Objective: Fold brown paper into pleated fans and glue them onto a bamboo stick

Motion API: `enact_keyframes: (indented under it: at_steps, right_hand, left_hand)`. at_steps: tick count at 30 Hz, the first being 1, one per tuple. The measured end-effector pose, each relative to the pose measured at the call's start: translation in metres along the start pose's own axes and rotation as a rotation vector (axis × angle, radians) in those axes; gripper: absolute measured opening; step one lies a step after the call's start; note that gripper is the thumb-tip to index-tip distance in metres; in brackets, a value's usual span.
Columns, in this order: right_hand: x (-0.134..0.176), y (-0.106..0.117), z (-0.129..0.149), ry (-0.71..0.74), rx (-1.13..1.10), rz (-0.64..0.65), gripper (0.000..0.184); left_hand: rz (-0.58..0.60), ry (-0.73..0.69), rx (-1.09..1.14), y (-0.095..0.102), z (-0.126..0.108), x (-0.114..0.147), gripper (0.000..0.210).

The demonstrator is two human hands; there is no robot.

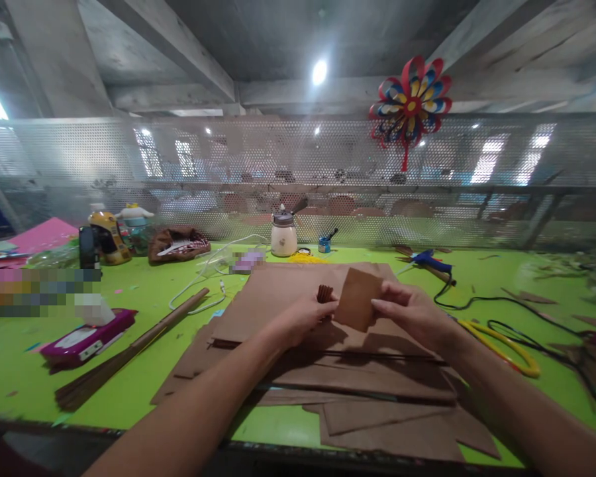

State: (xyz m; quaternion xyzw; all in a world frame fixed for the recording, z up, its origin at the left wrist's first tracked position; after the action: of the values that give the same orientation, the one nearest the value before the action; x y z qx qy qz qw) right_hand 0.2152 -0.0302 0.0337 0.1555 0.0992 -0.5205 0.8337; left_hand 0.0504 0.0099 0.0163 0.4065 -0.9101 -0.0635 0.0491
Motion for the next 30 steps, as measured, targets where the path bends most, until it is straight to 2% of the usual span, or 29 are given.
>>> enact_keyframes:
  at_steps: [2,4,8,11,13,15,18,20,25,30]
  right_hand:
    - [-0.001,0.007,-0.005,-0.034,-0.035,-0.022,0.016]
    - [-0.001,0.012,-0.009,-0.090,-0.017,-0.029,0.020]
    - [0.001,0.010,-0.019,-0.246,0.132,0.049,0.027]
    - [0.001,0.004,-0.028,-0.324,0.307,0.135,0.030]
    - [-0.003,-0.001,-0.031,-0.301,0.469,0.207,0.030]
    - [-0.007,-0.005,-0.031,-0.247,0.594,0.265,0.029]
    - [-0.012,-0.011,-0.031,-0.186,0.663,0.309,0.030]
    - [-0.014,-0.014,-0.031,-0.154,0.679,0.330,0.030]
    - [-0.014,-0.018,-0.031,-0.066,0.751,0.304,0.024]
    - [-0.013,-0.018,-0.027,-0.007,0.898,0.263,0.019]
  left_hand:
    - [-0.109,-0.008,-0.170,0.013,0.000,-0.002,0.022]
    - [-0.143,-0.008,-0.362,0.021,0.001,-0.003,0.016]
    - [-0.079,-0.004,-0.682,0.025,0.003,-0.002,0.009]
    - [-0.068,-0.036,-0.742,0.023,0.003,-0.004,0.016]
    - [-0.069,-0.058,-0.696,0.020,0.004,-0.007,0.022]
    - [-0.021,-0.086,-0.654,0.012,0.008,-0.009,0.027]
    - [0.074,-0.175,-0.695,-0.002,0.011,-0.009,0.027]
    - [0.091,-0.208,-0.733,-0.006,0.011,-0.008,0.023]
    - [0.108,-0.150,-0.733,-0.007,0.012,-0.006,0.022]
    - [0.085,-0.220,-0.882,-0.007,0.009,-0.007,0.019]
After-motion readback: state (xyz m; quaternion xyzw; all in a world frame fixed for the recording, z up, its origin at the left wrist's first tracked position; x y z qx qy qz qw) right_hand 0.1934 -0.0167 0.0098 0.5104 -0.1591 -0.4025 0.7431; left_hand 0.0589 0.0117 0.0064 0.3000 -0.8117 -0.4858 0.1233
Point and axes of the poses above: each hand's wrist, its own x-axis away from the middle knuckle, its own y-axis out of the back of the hand, z = x × y, the point moved 5 cm from there along -x, towards the middle knuckle, and after that the axes turned 8 degrees about z, right-handed, at the moved point
